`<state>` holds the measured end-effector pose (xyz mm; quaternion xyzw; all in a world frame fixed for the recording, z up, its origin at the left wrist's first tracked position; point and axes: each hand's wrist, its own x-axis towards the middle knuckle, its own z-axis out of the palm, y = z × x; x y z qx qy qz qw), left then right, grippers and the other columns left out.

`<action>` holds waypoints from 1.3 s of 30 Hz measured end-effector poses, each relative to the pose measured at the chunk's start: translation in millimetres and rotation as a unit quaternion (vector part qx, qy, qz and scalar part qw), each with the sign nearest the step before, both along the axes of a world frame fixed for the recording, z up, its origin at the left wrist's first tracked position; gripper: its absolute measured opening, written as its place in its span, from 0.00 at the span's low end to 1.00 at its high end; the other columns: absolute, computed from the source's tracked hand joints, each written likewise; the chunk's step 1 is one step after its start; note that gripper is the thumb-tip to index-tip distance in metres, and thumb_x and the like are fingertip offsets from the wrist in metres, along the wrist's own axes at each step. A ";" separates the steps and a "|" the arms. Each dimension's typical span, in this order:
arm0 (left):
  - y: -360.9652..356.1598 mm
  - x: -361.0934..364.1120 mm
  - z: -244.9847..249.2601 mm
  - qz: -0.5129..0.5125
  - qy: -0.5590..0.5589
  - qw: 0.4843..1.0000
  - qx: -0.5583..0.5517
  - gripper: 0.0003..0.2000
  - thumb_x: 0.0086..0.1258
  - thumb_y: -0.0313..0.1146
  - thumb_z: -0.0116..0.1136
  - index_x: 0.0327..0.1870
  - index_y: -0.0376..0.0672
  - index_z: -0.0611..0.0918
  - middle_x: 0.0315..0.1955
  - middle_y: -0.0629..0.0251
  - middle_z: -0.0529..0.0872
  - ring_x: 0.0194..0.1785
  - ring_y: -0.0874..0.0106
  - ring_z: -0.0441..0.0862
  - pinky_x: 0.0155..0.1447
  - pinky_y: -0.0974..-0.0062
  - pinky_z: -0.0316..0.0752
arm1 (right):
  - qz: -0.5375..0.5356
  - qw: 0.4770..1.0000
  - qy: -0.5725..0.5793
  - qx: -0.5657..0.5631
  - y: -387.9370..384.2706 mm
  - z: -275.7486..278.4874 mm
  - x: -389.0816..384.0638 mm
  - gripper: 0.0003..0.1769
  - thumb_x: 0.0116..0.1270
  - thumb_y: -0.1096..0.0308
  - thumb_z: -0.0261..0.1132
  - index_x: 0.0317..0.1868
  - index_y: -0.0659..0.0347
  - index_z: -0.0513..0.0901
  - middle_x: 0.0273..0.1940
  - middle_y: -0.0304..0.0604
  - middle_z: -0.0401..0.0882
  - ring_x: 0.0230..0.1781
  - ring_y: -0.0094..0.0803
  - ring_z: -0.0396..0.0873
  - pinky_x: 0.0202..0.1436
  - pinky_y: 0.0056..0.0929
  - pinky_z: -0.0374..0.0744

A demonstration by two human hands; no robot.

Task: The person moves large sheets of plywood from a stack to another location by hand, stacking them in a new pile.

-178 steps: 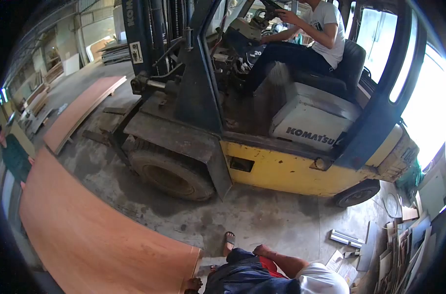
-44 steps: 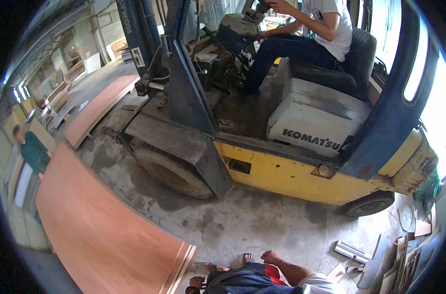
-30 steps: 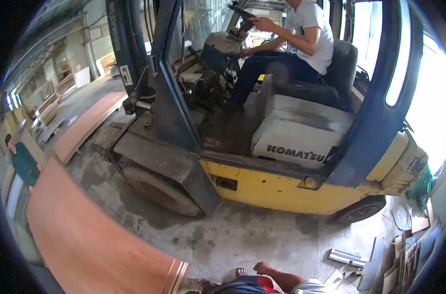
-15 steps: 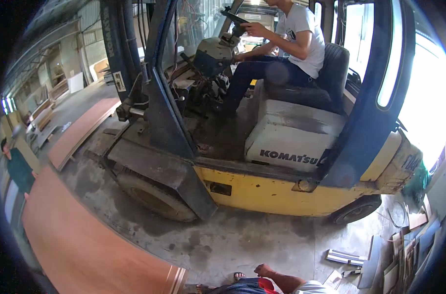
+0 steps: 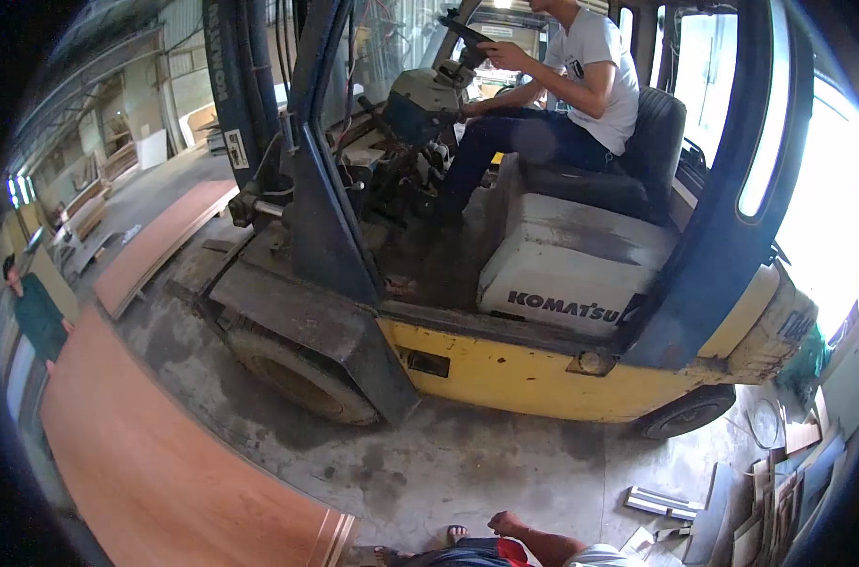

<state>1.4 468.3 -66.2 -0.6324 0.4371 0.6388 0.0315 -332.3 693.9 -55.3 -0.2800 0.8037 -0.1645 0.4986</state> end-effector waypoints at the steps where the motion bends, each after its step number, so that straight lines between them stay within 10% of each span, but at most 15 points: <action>1: 0.5 -0.2 -1.1 -0.001 0.000 1.000 0.000 0.08 0.55 0.30 0.52 0.30 0.35 0.75 0.22 0.58 0.76 0.22 0.63 0.76 0.23 0.68 0.74 | 0.004 1.000 0.018 -0.025 0.7 -0.8 -0.7 0.15 0.52 0.58 0.54 0.22 0.63 0.75 0.19 0.40 0.74 0.17 0.25 0.74 0.23 0.27 0.74; 17: -2.9 0.5 -3.8 -0.009 0.000 1.000 -0.002 0.07 0.56 0.31 0.50 0.29 0.36 0.74 0.21 0.59 0.76 0.21 0.64 0.76 0.22 0.68 0.73 | 0.254 0.949 0.171 -0.072 1.8 -1.7 0.4 0.16 0.54 0.58 0.51 0.23 0.62 0.75 0.23 0.40 0.75 0.17 0.26 0.74 0.25 0.26 0.74; 39: 7.1 7.2 -3.9 -0.003 0.002 1.000 -0.001 0.07 0.57 0.32 0.48 0.28 0.36 0.74 0.19 0.60 0.75 0.20 0.64 0.75 0.22 0.69 0.72 | -0.017 0.997 -0.070 0.004 -2.2 21.2 6.7 0.15 0.53 0.56 0.57 0.29 0.61 0.78 0.23 0.40 0.77 0.20 0.24 0.74 0.24 0.23 0.75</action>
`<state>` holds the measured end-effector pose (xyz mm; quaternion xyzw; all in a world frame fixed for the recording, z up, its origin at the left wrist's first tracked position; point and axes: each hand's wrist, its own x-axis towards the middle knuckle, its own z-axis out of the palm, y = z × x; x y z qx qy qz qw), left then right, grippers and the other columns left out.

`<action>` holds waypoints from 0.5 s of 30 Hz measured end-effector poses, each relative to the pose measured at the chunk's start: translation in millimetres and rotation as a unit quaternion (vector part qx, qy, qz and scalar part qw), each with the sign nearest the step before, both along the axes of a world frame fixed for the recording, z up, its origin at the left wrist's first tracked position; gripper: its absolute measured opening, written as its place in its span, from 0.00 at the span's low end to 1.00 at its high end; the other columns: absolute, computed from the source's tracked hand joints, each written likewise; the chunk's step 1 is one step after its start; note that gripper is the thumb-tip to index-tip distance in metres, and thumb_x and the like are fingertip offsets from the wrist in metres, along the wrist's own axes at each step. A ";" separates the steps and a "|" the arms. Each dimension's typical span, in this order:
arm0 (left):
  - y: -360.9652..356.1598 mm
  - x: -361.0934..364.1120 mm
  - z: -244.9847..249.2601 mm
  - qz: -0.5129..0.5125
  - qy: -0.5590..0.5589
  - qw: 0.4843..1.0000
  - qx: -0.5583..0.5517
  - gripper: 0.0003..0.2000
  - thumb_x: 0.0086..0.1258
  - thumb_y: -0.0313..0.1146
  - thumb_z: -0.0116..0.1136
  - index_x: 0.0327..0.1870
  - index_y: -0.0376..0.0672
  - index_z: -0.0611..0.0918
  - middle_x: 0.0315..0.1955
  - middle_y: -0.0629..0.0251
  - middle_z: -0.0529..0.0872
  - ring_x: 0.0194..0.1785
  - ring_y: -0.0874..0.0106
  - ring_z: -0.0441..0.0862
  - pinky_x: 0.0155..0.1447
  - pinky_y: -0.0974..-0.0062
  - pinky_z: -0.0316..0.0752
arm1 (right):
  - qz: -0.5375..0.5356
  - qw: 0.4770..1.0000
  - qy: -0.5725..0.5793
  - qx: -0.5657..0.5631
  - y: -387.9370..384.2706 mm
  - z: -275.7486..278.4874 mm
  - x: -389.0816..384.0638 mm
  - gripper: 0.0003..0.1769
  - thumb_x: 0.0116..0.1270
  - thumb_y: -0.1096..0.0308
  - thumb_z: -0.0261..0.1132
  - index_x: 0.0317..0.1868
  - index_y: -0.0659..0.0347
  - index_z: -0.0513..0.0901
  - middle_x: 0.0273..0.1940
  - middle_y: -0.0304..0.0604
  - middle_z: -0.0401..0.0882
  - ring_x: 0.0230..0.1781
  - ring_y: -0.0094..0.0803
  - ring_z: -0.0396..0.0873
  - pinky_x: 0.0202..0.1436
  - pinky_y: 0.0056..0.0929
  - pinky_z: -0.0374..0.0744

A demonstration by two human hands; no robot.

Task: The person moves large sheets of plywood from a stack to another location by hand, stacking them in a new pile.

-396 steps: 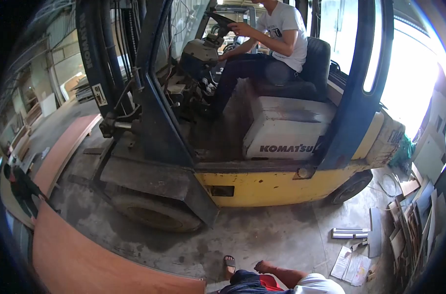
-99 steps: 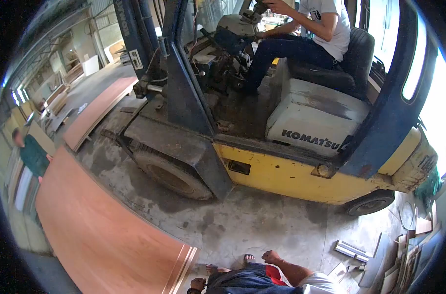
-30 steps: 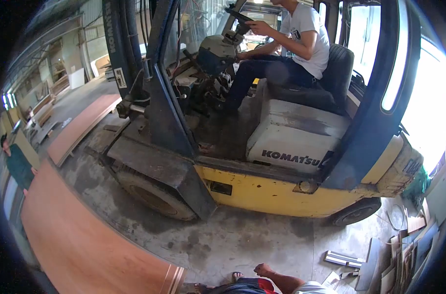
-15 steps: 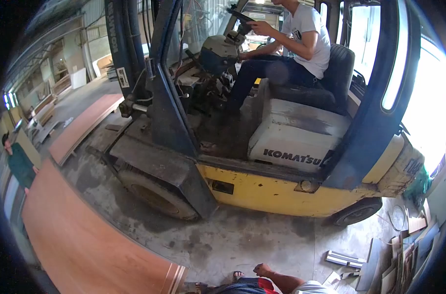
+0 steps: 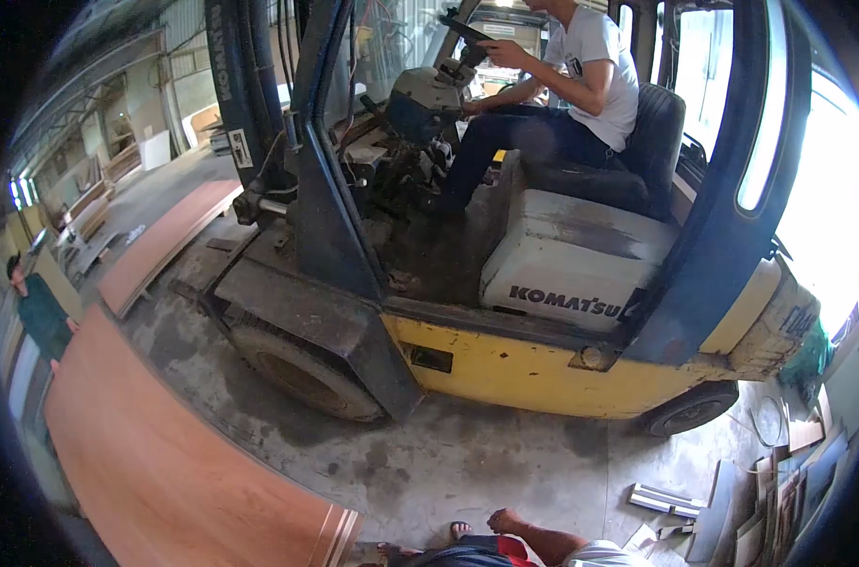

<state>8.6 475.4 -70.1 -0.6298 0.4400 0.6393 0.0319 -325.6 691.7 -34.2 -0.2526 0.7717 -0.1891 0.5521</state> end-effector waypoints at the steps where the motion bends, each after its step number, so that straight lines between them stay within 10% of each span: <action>1: 0.1 -0.1 0.0 0.001 0.000 1.000 0.000 0.07 0.57 0.32 0.48 0.28 0.37 0.74 0.19 0.60 0.75 0.20 0.64 0.75 0.22 0.69 0.72 | 0.003 1.000 0.002 -0.012 0.4 -1.6 0.2 0.15 0.53 0.57 0.58 0.29 0.61 0.78 0.22 0.40 0.77 0.19 0.24 0.74 0.24 0.23 0.75; 7: 2.2 2.9 2.0 0.004 0.000 1.000 0.002 0.08 0.57 0.32 0.48 0.27 0.37 0.74 0.19 0.61 0.75 0.20 0.65 0.75 0.22 0.69 0.72 | 0.165 0.978 0.097 -0.083 3.4 -11.7 -1.6 0.14 0.52 0.57 0.58 0.28 0.60 0.78 0.21 0.39 0.77 0.20 0.23 0.74 0.24 0.22 0.74; 10: 3.3 4.0 3.3 0.008 0.000 1.000 0.002 0.08 0.58 0.32 0.47 0.27 0.37 0.74 0.19 0.61 0.75 0.20 0.65 0.75 0.22 0.69 0.72 | 0.033 0.999 0.033 0.011 1.4 -10.4 0.6 0.14 0.51 0.56 0.58 0.27 0.60 0.79 0.22 0.38 0.78 0.20 0.23 0.75 0.25 0.22 0.74; 15: 5.0 7.3 4.0 0.016 0.001 1.000 0.002 0.08 0.58 0.33 0.47 0.27 0.37 0.74 0.18 0.61 0.75 0.20 0.65 0.75 0.21 0.69 0.72 | 0.126 0.980 0.132 -0.074 4.4 -11.6 1.5 0.13 0.51 0.57 0.58 0.27 0.58 0.80 0.23 0.38 0.78 0.20 0.23 0.75 0.28 0.23 0.75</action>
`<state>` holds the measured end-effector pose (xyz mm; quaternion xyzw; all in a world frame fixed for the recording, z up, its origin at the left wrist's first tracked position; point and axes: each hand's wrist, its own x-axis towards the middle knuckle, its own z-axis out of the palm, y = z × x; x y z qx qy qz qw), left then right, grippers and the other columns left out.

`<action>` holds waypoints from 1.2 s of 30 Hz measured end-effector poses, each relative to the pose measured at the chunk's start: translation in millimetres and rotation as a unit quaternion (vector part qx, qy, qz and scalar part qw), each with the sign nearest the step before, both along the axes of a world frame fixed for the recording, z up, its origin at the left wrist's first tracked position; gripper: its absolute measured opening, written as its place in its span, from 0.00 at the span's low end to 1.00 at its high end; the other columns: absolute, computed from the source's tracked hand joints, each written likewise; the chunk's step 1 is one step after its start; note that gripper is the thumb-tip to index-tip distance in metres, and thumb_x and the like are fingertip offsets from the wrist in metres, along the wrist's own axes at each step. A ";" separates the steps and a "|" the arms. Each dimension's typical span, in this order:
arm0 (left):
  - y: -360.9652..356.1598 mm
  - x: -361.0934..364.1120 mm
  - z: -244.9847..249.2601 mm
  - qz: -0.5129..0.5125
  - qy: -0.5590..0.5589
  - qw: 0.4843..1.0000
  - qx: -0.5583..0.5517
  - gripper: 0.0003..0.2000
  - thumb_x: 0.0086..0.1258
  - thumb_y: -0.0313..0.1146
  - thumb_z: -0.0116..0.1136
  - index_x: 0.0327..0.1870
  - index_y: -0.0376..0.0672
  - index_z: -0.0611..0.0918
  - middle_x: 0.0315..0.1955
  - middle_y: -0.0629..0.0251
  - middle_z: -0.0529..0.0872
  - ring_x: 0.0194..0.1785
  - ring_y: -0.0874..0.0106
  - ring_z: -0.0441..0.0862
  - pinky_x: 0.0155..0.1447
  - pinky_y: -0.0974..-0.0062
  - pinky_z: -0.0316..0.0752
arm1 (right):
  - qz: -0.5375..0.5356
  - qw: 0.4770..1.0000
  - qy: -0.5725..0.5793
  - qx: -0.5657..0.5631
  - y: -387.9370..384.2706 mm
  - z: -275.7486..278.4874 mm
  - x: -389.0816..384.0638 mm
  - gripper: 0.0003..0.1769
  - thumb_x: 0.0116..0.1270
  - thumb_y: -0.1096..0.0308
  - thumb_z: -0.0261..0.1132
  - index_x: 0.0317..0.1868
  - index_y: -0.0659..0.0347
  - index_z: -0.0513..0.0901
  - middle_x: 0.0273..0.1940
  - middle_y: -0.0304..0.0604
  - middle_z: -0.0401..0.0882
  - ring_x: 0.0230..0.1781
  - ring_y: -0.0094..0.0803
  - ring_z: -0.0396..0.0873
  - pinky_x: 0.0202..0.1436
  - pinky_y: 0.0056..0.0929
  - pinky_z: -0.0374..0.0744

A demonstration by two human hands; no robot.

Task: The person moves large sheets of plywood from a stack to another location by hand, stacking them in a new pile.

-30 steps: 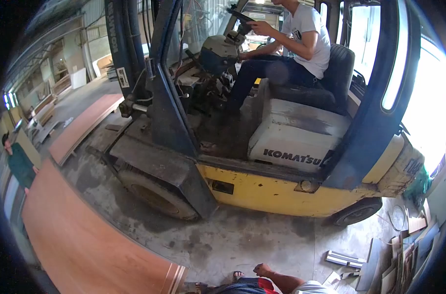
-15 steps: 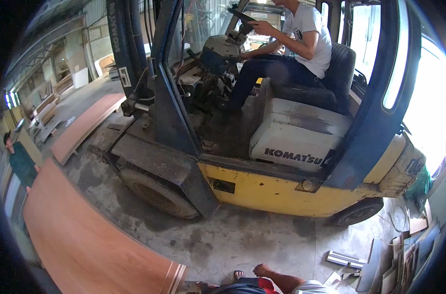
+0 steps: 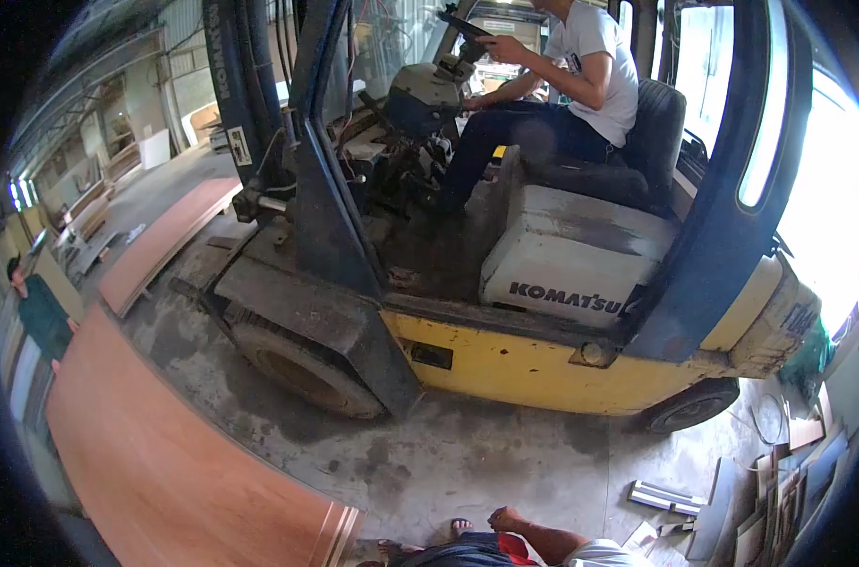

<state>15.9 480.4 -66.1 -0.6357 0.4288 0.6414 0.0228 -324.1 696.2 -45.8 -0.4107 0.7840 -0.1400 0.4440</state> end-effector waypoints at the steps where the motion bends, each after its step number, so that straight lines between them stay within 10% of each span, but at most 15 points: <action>1: 1.0 1.3 0.0 0.002 0.001 1.000 0.001 0.08 0.58 0.33 0.47 0.27 0.37 0.74 0.18 0.61 0.75 0.20 0.65 0.75 0.21 0.69 0.71 | 0.047 0.998 0.034 -0.031 0.1 0.8 0.6 0.14 0.51 0.56 0.57 0.27 0.58 0.80 0.23 0.38 0.78 0.20 0.24 0.75 0.28 0.23 0.75; 8: 16.4 13.5 1.4 0.027 0.007 1.000 0.004 0.08 0.59 0.33 0.46 0.26 0.37 0.74 0.18 0.61 0.74 0.19 0.65 0.74 0.21 0.69 0.71 | 0.081 0.995 0.050 0.001 -0.1 6.1 1.0 0.15 0.50 0.55 0.55 0.26 0.56 0.80 0.22 0.37 0.79 0.21 0.24 0.76 0.30 0.23 0.75; 10: 22.1 18.4 0.7 0.035 0.005 0.999 0.004 0.08 0.59 0.33 0.46 0.26 0.37 0.74 0.18 0.61 0.74 0.19 0.65 0.74 0.21 0.69 0.71 | -0.104 0.987 -0.106 0.058 -0.2 6.5 2.2 0.14 0.50 0.55 0.56 0.25 0.56 0.80 0.22 0.37 0.79 0.21 0.24 0.76 0.30 0.24 0.75; 20: 55.4 54.0 -15.8 0.118 0.074 0.989 0.049 0.09 0.59 0.33 0.45 0.25 0.38 0.73 0.17 0.62 0.74 0.19 0.65 0.74 0.21 0.70 0.71 | 0.087 0.995 0.032 -0.036 -2.0 9.2 2.8 0.14 0.50 0.55 0.57 0.27 0.57 0.80 0.23 0.38 0.79 0.25 0.25 0.77 0.33 0.25 0.74; 36: 65.7 54.2 36.1 0.114 0.015 0.993 0.023 0.09 0.52 0.28 0.55 0.34 0.34 0.75 0.21 0.58 0.79 0.21 0.68 0.78 0.19 0.73 0.72 | -0.055 0.998 -0.038 0.012 -33.3 14.2 1.6 0.14 0.51 0.58 0.54 0.24 0.59 0.79 0.18 0.39 0.77 0.17 0.24 0.75 0.25 0.24 0.75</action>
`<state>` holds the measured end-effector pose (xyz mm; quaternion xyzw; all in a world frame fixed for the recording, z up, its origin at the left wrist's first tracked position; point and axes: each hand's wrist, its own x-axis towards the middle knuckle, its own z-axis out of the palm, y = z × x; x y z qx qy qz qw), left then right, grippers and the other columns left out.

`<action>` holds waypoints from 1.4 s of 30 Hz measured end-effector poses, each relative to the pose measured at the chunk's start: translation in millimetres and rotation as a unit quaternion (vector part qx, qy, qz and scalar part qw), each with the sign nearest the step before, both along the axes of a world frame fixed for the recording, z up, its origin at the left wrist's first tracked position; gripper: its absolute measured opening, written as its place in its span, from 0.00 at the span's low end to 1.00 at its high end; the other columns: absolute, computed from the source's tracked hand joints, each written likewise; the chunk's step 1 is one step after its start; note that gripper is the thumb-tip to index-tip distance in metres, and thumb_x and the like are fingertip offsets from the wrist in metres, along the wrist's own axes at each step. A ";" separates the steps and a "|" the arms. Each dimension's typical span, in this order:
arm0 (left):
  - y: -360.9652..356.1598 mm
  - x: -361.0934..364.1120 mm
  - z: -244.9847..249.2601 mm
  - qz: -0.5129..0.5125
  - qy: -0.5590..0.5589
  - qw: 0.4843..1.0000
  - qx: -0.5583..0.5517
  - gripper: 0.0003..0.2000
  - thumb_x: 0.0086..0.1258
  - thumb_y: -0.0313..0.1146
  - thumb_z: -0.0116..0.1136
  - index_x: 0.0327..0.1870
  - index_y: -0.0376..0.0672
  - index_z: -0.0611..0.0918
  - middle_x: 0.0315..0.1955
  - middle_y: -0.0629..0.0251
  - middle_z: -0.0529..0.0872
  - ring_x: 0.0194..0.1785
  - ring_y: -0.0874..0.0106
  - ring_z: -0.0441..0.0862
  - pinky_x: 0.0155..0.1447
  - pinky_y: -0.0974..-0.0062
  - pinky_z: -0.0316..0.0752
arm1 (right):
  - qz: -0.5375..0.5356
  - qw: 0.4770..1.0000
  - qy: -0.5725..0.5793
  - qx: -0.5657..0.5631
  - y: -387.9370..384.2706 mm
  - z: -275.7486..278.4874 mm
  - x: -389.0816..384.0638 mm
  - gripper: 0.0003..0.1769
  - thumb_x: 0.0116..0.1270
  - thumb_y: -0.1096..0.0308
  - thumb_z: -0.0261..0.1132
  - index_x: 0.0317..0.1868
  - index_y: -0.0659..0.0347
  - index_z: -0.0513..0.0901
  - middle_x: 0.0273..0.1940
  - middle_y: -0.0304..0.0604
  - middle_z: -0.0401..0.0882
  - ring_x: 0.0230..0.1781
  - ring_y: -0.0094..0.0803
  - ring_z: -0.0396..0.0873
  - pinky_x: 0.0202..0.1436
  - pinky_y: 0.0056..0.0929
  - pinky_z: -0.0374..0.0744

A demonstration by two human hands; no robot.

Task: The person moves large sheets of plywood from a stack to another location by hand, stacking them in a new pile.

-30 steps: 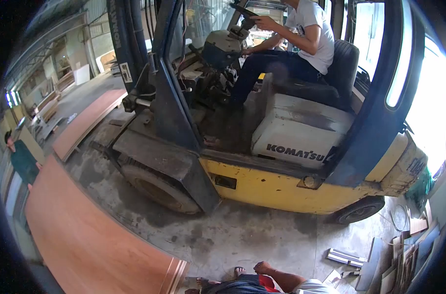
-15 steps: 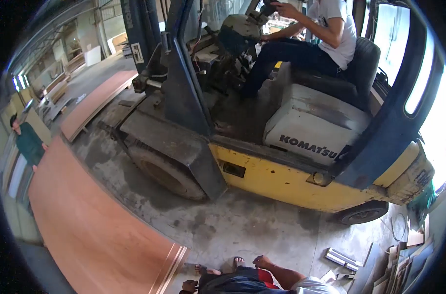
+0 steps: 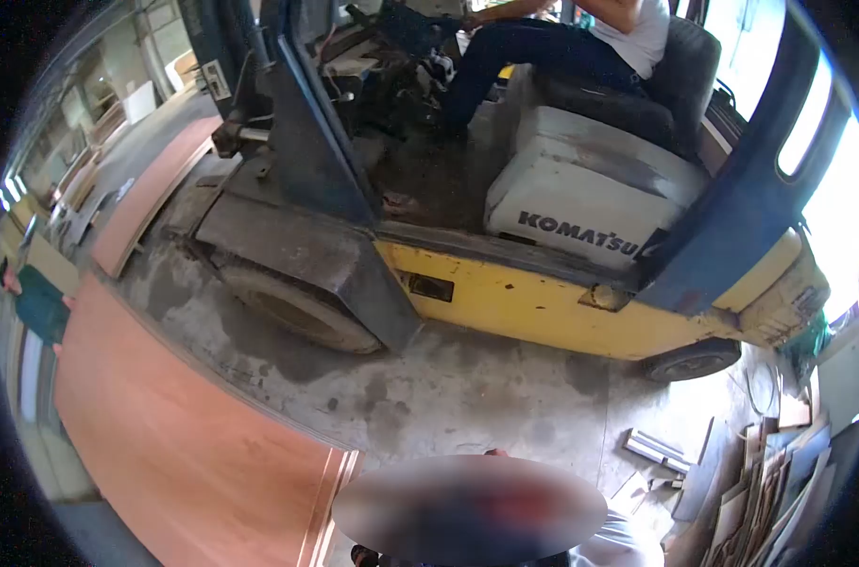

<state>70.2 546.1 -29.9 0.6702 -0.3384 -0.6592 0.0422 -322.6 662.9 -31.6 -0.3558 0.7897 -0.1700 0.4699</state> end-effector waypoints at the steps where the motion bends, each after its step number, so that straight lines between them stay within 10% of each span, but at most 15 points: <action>1: -0.7 -1.3 0.0 -0.025 -0.031 0.998 -0.042 0.09 0.53 0.27 0.55 0.33 0.34 0.76 0.21 0.58 0.79 0.22 0.68 0.78 0.19 0.73 0.72 | 0.005 1.000 0.017 -0.019 -0.9 -0.4 0.5 0.14 0.50 0.58 0.54 0.23 0.59 0.79 0.18 0.39 0.77 0.18 0.24 0.75 0.25 0.24 0.74; 5: -18.6 2.4 -6.3 -0.147 0.051 0.980 -0.122 0.08 0.52 0.28 0.55 0.33 0.34 0.76 0.21 0.58 0.79 0.22 0.69 0.78 0.20 0.74 0.73 | 0.056 0.996 0.062 -0.028 2.4 -5.0 -1.2 0.12 0.50 0.59 0.55 0.23 0.59 0.78 0.18 0.38 0.77 0.19 0.24 0.76 0.27 0.24 0.74; 11: -39.0 -19.3 11.4 -0.016 0.027 1.000 -0.003 0.10 0.52 0.28 0.56 0.34 0.34 0.76 0.22 0.59 0.79 0.22 0.70 0.79 0.20 0.77 0.73 | -0.089 0.996 -0.013 0.028 10.6 9.2 2.6 0.13 0.51 0.57 0.54 0.24 0.57 0.79 0.19 0.38 0.77 0.18 0.24 0.75 0.27 0.24 0.74; 17: -41.3 -18.4 9.2 -0.028 0.018 0.999 -0.005 0.11 0.51 0.29 0.56 0.34 0.34 0.76 0.22 0.58 0.79 0.22 0.70 0.79 0.20 0.76 0.73 | 0.076 0.990 0.105 -0.055 17.9 -17.1 4.2 0.14 0.51 0.56 0.54 0.25 0.58 0.79 0.19 0.39 0.77 0.17 0.24 0.75 0.26 0.24 0.75; 20: -39.3 -17.8 12.5 -0.034 0.018 0.999 0.013 0.11 0.51 0.30 0.56 0.34 0.35 0.76 0.21 0.59 0.79 0.22 0.70 0.78 0.20 0.76 0.73 | -0.089 0.995 -0.027 0.039 10.4 -0.6 7.1 0.14 0.51 0.57 0.53 0.25 0.58 0.78 0.19 0.39 0.77 0.18 0.25 0.75 0.27 0.25 0.75; 42: 2.4 -1.0 22.3 -0.003 -0.041 0.999 -0.024 0.12 0.51 0.30 0.57 0.35 0.33 0.75 0.24 0.57 0.80 0.24 0.69 0.79 0.21 0.76 0.72 | 0.042 0.993 0.106 -0.001 0.6 -9.2 12.4 0.13 0.48 0.56 0.55 0.26 0.55 0.79 0.26 0.45 0.77 0.31 0.40 0.75 0.37 0.35 0.73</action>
